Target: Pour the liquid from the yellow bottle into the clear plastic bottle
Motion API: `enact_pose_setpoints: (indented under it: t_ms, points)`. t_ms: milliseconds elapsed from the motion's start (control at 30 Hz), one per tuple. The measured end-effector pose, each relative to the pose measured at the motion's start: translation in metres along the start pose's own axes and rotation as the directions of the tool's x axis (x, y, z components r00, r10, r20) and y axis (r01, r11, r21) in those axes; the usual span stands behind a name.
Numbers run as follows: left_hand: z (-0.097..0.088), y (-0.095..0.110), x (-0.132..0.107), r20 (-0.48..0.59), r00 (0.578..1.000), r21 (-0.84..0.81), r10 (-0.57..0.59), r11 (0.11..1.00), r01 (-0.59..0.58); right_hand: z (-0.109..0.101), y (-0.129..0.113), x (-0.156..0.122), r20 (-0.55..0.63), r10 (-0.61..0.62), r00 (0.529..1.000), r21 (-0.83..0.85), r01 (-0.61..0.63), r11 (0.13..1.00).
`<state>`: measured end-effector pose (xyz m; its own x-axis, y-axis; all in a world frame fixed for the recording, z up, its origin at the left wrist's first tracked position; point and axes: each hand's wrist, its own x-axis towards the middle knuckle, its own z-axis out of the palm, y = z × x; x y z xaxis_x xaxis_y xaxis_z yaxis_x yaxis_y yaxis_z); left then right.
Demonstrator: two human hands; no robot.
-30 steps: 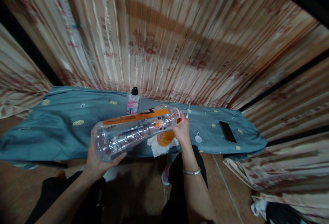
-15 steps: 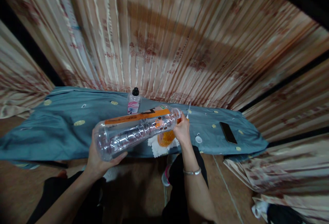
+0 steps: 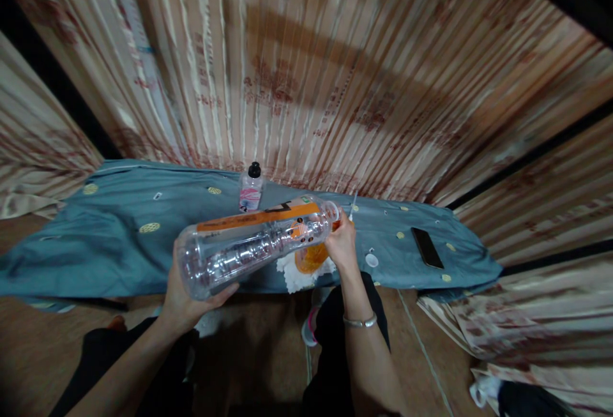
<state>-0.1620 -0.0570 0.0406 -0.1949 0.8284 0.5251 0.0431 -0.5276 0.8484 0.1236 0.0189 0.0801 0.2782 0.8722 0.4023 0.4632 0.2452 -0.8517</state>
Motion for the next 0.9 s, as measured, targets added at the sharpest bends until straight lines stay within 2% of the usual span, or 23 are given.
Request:
enact_pose_setpoints:
  t_ms: [233, 633, 900]
  points:
    - [-0.0011, 0.0011, -0.0013, -0.006, 0.998, -0.025, -0.056, 0.998, 0.056, 0.0005, -0.0034, -0.0004, -0.026, -0.005, 1.0, 0.026, 0.005, 1.0]
    - [-0.0018, -0.0017, -0.0022, -0.024, 0.992, -0.041, -0.125, 0.991, 0.124, 0.0039, 0.0024, 0.0001, 0.003, 0.002, 1.0, 0.082, -0.002, 0.997]
    - [-0.0024, 0.004, -0.0055, 0.018, 0.993, -0.011, -0.114, 0.993, 0.114, 0.0048, 0.0011, 0.0002, -0.003, 0.008, 1.0, 0.119, -0.007, 0.993]
